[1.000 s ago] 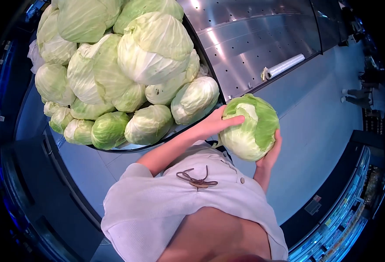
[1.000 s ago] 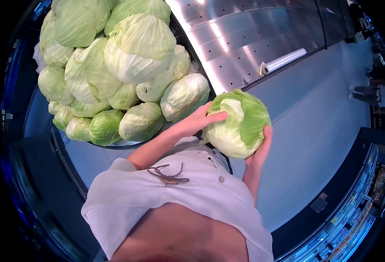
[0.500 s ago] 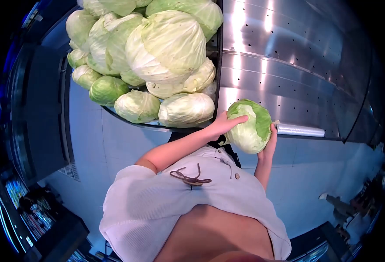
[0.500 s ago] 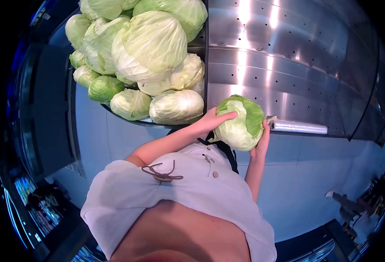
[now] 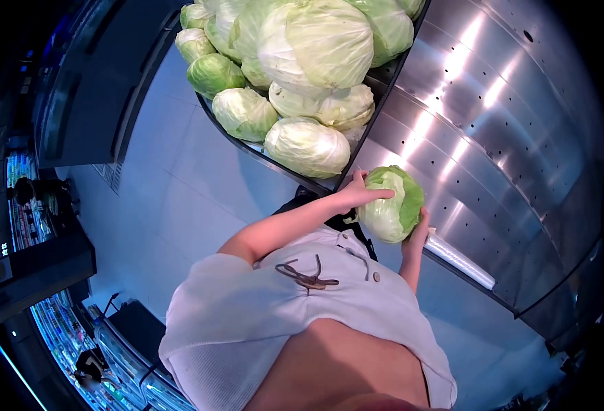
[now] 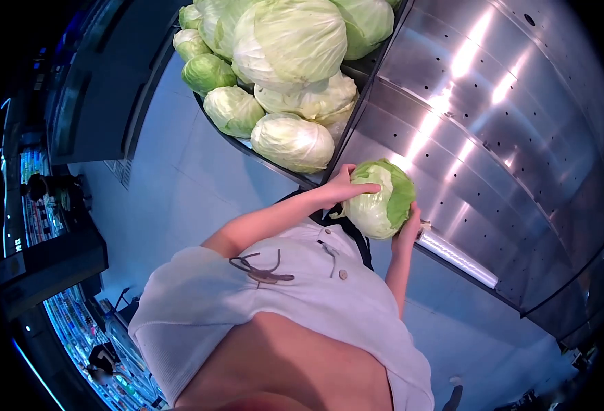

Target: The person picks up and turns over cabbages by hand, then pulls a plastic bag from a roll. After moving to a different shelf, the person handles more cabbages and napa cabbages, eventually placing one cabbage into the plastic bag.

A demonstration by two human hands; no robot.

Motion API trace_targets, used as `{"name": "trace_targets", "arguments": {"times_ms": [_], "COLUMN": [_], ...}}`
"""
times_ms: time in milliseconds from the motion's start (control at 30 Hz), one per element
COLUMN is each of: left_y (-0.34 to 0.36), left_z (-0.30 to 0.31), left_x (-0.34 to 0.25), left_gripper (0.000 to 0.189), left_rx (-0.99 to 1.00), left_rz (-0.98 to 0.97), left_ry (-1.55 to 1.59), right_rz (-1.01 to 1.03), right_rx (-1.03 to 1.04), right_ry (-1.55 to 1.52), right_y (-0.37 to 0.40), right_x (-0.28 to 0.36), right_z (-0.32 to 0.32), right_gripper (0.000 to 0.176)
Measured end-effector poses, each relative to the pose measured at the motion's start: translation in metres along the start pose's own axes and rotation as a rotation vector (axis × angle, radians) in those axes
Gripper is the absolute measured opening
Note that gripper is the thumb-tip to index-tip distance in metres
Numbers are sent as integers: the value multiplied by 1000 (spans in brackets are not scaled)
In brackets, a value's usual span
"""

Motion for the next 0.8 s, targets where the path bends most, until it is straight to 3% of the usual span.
{"name": "trace_targets", "arguments": {"times_ms": [133,233,333,400,467,533,600,667,733,800], "left_y": [5,13,40,70,97,131,161,181,199,211], "left_z": [1,4,12,29,58,99,152,208,266,310], "left_x": [10,9,-1,-13,-5,-11,-22,-20,-23,-28], "left_gripper": [107,124,119,108,102,72,50,20,20,26], "left_rx": [-18,31,112,345,487,587,634,432,230,-49], "left_rz": [-71,-74,-120,-157,-87,-118,-176,-313,-352,-336], "left_ry": [23,-79,-98,-168,-286,-289,-253,-277,-495,-506], "right_rz": [130,108,189,283,629,804,915,958,959,939], "right_rx": [-80,-169,-217,-308,-546,-490,-367,-238,7,118], "right_ry": [282,377,504,675,1070,920,734,769,806,1188], "right_y": [-6,3,16,26,40,57,63,61,47,30], "right_x": [-14,-3,4,10,12,12,-8,-41,-72,-85], "right_z": [19,10,-5,-29,-67,-122,-171,-218,-278,-338], "right_gripper": [43,42,39,38,35,33,18,15,11,32]}}
Point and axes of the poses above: each hand's wrist, its own y-axis away from the middle knuckle, its own z-axis out of the back of the hand, x = y × z, the point moved 1 cm from there along -y, towards the middle knuckle, and after that the axes turned 15 degrees about x, right-handed, at the moved point
